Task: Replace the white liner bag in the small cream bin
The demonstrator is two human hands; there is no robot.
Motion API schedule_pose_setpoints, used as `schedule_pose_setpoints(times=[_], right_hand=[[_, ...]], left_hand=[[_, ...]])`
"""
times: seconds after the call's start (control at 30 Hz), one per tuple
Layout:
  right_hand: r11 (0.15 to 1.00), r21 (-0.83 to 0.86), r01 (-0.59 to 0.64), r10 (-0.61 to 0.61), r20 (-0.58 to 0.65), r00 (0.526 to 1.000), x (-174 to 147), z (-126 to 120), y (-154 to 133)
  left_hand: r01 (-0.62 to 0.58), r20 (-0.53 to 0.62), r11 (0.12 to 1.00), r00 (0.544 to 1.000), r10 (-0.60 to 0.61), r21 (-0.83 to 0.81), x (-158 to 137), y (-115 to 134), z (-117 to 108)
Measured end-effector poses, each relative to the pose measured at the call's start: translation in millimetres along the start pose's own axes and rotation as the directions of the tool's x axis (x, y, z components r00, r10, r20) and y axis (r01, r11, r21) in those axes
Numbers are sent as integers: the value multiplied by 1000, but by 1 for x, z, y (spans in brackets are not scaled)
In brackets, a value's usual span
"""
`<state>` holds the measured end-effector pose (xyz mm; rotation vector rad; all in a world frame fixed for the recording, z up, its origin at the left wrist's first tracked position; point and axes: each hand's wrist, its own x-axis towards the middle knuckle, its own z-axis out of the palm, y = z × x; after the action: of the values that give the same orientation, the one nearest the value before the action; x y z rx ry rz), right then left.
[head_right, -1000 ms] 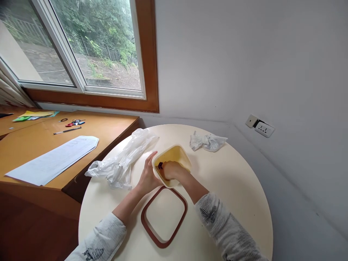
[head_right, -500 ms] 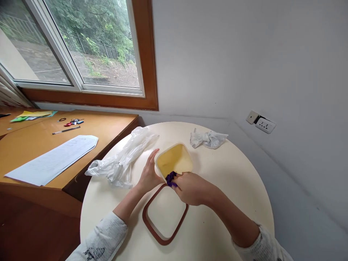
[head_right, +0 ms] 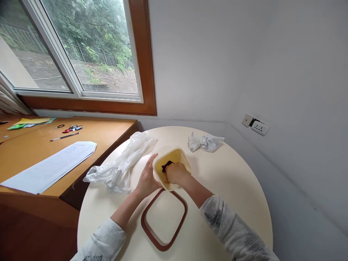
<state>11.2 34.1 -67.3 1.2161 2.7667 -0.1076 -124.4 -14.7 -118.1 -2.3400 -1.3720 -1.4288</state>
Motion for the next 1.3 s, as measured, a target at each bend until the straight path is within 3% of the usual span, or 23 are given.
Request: schedule_pose_setpoints(times=[0.13,0.27,0.5,0.73,0.9,0.97,1.1,1.3], right_hand=[[995,-79,-60,64,50,997,-17,-4,-4],[994,-106,-36,39,22,999,-51,-13,-3],[971,37,235,-227,-142,963,-103,-18,11],[955,-45,292,-290,-337,896,-91,3,25],[919,-96,382,-384,-434,815,-77,10,32],[927,-97,363,-366,-453,813,-76,10,29],[972,-64,227,-231,-463,856,-70,9,17],[994,109,-1,53,-473,880,-45,0,-20]], left_hand=[[14,17,1000,1000,-14,1,1,0,-1],[31,41,999,999,-30,-28,2,-1,-3],[46,65,993,997,-39,-112,3,1,-7],[145,61,969,989,-135,-199,4,5,-12],[184,30,949,983,-183,-254,2,2,-13],[226,25,936,973,-227,-268,1,1,-13],[285,20,921,957,-290,-264,-1,3,-10],[221,28,958,975,-220,-182,-3,9,2]])
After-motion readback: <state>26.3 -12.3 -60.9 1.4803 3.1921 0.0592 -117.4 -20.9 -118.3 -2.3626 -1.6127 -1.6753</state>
